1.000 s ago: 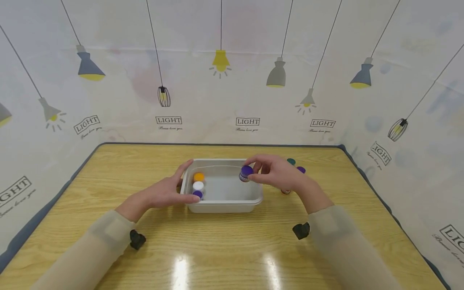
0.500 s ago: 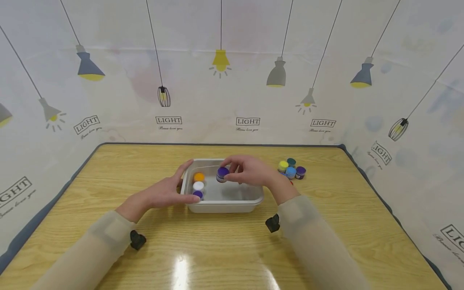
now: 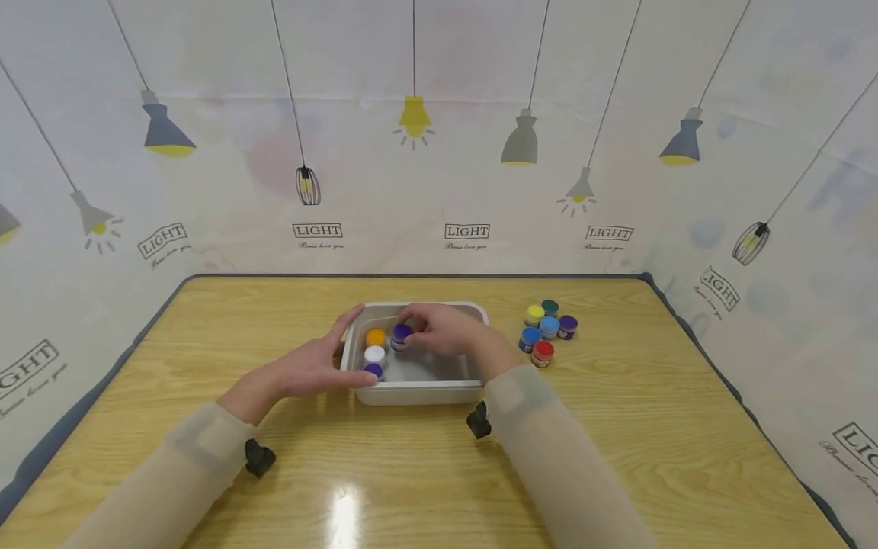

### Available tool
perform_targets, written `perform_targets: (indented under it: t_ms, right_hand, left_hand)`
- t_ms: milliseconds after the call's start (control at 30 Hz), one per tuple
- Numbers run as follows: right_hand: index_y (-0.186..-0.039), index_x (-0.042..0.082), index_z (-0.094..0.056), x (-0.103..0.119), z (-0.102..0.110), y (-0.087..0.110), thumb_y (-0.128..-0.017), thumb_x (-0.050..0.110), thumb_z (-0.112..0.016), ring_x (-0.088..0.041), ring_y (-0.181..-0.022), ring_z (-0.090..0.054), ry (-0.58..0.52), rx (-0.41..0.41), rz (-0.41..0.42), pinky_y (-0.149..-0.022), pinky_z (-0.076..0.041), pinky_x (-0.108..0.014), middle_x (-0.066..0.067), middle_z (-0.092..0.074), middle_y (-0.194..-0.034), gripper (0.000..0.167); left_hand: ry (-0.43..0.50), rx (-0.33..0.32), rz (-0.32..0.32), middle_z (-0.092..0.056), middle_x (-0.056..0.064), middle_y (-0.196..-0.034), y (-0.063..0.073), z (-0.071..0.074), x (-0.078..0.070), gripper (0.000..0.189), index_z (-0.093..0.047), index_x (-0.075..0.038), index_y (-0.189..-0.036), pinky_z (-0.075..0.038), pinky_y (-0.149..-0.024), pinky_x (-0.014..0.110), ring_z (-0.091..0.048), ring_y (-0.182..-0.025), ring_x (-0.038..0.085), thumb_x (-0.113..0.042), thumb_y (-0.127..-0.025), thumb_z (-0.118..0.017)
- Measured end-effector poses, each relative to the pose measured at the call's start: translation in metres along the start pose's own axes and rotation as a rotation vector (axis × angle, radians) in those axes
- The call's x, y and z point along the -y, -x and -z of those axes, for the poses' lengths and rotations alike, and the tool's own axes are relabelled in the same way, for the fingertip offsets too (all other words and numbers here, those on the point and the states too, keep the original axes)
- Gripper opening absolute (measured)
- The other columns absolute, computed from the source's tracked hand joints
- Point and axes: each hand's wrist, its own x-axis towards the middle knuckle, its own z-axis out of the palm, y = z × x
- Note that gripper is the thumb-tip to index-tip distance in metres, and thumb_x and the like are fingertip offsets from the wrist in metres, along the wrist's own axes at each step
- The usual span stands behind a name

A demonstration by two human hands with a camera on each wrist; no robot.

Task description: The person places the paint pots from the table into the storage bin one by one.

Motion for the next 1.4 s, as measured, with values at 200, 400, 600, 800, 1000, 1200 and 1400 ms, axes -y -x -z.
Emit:
perform_targets:
  t_ms: [200, 400, 600, 800, 1000, 1200, 1400]
  right_hand:
    - [-0.142, 0.022, -0.067, -0.001, -0.009, -0.005, -0.107, 0.02, -0.073, -0.016, -0.091, -0.065, 0.022, -0.015, 0.008, -0.083, -0.055, -0.033, -0.001, -0.073, -0.109, 0.035]
    - [-0.143, 0.026, -0.068, 0.001, -0.015, -0.005, -0.107, 0.021, -0.073, -0.017, -0.091, -0.063, 0.046, -0.052, -0.015, -0.085, -0.053, -0.036, 0.001, -0.073, -0.111, 0.036]
    - [-0.146, 0.029, -0.069, -0.001, -0.018, -0.006, -0.109, 0.022, -0.071, -0.016, -0.104, -0.065, 0.022, -0.077, -0.027, -0.096, -0.055, -0.039, 0.001, -0.074, -0.13, 0.038]
    - [-0.149, 0.031, -0.068, -0.003, -0.02, -0.006, -0.109, 0.025, -0.071, -0.016, -0.085, -0.065, -0.033, -0.06, -0.047, -0.077, -0.055, -0.032, 0.001, -0.074, -0.119, 0.04]
    - [-0.151, 0.033, -0.066, -0.003, -0.022, -0.005, -0.11, 0.024, -0.07, -0.017, -0.077, -0.066, -0.077, -0.035, -0.08, -0.071, -0.055, -0.03, -0.001, -0.073, -0.116, 0.042]
    - [-0.154, 0.034, -0.064, -0.001, -0.023, -0.004, -0.11, 0.021, -0.069, -0.019, -0.077, -0.069, -0.11, -0.026, -0.104, -0.071, -0.057, -0.031, -0.003, -0.072, -0.115, 0.046]
    - [-0.154, 0.032, -0.064, -0.001, -0.024, -0.003, -0.11, 0.02, -0.069, -0.018, -0.078, -0.069, -0.105, -0.033, -0.105, -0.071, -0.057, -0.03, -0.004, -0.072, -0.115, 0.046]
  left_hand:
    - [0.002, 0.004, -0.003, -0.059, 0.028, -0.156, 0.001, -0.001, -0.002, 0.132, 0.008, -0.039, -0.177, -0.048, -0.118, 0.059, -0.064, -0.136, 0.035, -0.076, -0.086, -0.081]
    - [0.003, 0.004, -0.002, -0.055, 0.029, -0.16, 0.002, 0.0, -0.003, 0.132, 0.008, -0.039, -0.176, -0.047, -0.119, 0.059, -0.062, -0.14, 0.038, -0.076, -0.086, -0.08]
    - [-0.01, -0.001, -0.006, -0.053, 0.031, -0.161, 0.003, 0.0, -0.002, 0.132, 0.01, -0.038, -0.176, -0.047, -0.118, 0.059, -0.063, -0.139, 0.038, -0.077, -0.086, -0.079]
    - [-0.01, 0.006, -0.009, -0.053, 0.032, -0.161, 0.0, 0.0, -0.001, 0.132, 0.011, -0.037, -0.176, -0.048, -0.117, 0.059, -0.063, -0.139, 0.038, -0.077, -0.087, -0.078]
    - [-0.013, 0.01, -0.014, -0.052, 0.032, -0.162, 0.0, -0.001, 0.0, 0.131, 0.011, -0.039, -0.176, -0.048, -0.117, 0.059, -0.063, -0.139, 0.038, -0.077, -0.088, -0.078]
    - [-0.017, 0.004, -0.008, -0.05, 0.032, -0.163, 0.001, -0.002, 0.0, 0.131, 0.011, -0.039, -0.176, -0.047, -0.118, 0.061, -0.061, -0.141, 0.04, -0.077, -0.087, -0.078]
    - [-0.016, 0.004, -0.008, -0.05, 0.032, -0.164, 0.0, -0.003, -0.001, 0.131, 0.011, -0.04, -0.176, -0.046, -0.119, 0.062, -0.061, -0.141, 0.04, -0.076, -0.088, -0.078]
